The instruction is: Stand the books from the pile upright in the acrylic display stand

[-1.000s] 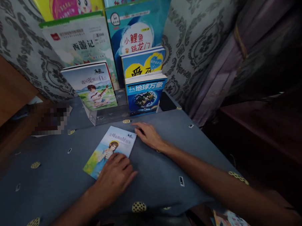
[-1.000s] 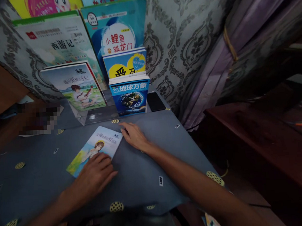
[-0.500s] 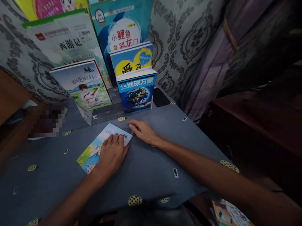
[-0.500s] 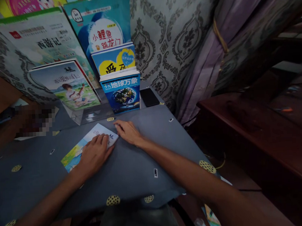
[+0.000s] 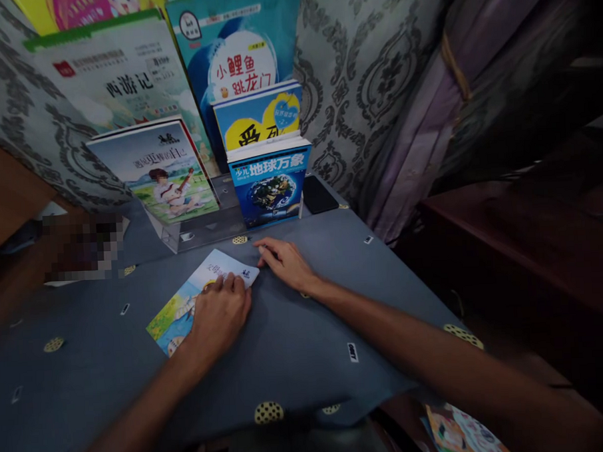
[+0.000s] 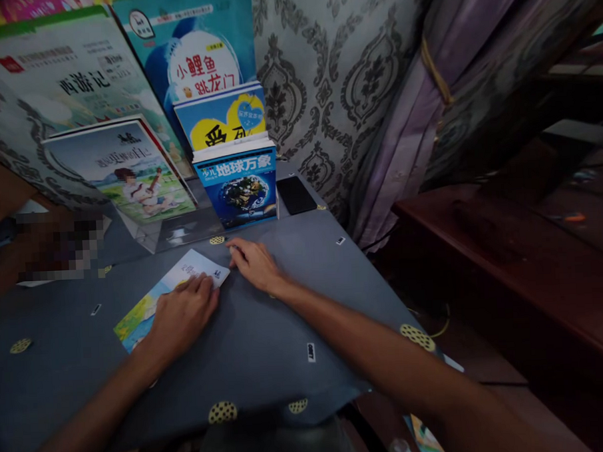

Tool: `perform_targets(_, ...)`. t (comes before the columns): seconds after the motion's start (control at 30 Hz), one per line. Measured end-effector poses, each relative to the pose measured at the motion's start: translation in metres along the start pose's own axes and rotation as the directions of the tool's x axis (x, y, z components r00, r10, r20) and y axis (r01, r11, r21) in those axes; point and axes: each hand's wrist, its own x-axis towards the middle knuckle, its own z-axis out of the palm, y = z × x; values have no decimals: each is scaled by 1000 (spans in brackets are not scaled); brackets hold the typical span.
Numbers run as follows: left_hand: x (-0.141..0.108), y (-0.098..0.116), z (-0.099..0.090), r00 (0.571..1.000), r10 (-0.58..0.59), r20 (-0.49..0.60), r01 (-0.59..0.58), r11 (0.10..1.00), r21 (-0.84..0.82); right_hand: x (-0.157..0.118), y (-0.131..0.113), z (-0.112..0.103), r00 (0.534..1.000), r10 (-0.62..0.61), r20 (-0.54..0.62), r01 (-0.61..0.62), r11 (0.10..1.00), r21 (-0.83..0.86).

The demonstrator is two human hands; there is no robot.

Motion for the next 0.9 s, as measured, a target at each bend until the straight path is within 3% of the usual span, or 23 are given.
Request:
perform_targets(0.37,-1,-1,5,999,19,-50,-19,1000,-15,-7,-11,-1,983,-159,-97,162,986,29)
perform_targets(0.7,-7,-4,8,999,26,-24,-27,999,-18,-8,-10,1,984,-179,-4,177,976,-124)
perform_targets(0.8,-11,-17,1,997,78,6,-77,993,-90,-11,-12,3,978,-204,44,208,966,-151)
perform_targets(0.9,-22,-43,-4,988,113,108,-97,984,-149,-14,-12,6,949,-256,184,292,933,-211)
